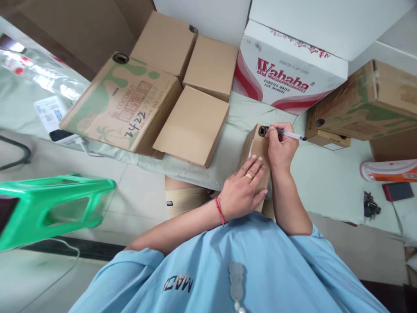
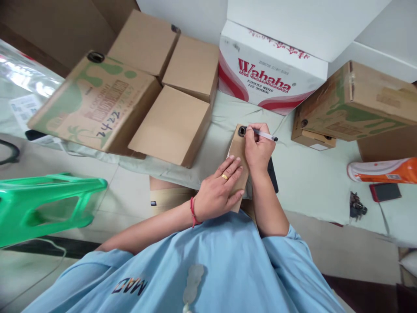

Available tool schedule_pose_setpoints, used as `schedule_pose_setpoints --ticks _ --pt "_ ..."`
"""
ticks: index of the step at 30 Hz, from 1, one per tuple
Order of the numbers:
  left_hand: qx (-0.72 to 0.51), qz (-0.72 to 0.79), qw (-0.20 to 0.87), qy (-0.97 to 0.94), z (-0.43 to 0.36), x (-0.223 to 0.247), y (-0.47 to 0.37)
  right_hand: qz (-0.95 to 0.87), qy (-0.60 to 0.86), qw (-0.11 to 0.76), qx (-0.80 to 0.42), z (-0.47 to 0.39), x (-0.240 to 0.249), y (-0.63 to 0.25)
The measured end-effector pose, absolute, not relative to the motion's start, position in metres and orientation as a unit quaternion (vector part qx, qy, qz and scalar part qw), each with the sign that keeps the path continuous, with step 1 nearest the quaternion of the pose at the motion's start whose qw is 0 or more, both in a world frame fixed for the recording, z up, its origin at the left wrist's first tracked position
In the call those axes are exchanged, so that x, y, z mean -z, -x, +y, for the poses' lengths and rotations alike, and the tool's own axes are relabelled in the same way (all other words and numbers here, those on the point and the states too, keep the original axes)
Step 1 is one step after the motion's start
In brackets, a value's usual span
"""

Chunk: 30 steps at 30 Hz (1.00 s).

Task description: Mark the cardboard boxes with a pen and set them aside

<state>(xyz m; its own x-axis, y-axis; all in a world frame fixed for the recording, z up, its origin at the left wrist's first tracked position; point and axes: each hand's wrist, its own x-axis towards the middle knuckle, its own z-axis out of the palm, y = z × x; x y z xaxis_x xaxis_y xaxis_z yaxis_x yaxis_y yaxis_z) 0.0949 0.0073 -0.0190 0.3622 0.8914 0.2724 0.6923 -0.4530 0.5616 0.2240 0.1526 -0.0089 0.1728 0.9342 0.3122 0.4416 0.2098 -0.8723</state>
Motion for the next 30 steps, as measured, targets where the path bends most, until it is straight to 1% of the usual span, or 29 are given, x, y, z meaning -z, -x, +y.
schedule_pose_setpoints --ticks 5,16,23,30 --pt "-0.289 0.491 0.195 -0.799 0.0069 0.0206 -0.0951 -0.608 0.590 0.483 -0.224 0.1525 0.0064 -0.2233" --pt "-0.287 0.492 0.192 -0.799 0.0075 0.0199 -0.0946 -0.576 0.611 0.502 -0.206 0.1501 0.0059 -0.2224" --pt "-0.290 0.494 0.193 -0.796 0.0073 0.0210 -0.0956 -0.591 0.602 0.501 -0.191 0.1466 0.0032 -0.2239" --pt "-0.297 0.496 0.188 -0.794 0.0069 0.0203 -0.0956 -0.628 0.563 0.489 -0.222 0.1459 0.0067 -0.2235"
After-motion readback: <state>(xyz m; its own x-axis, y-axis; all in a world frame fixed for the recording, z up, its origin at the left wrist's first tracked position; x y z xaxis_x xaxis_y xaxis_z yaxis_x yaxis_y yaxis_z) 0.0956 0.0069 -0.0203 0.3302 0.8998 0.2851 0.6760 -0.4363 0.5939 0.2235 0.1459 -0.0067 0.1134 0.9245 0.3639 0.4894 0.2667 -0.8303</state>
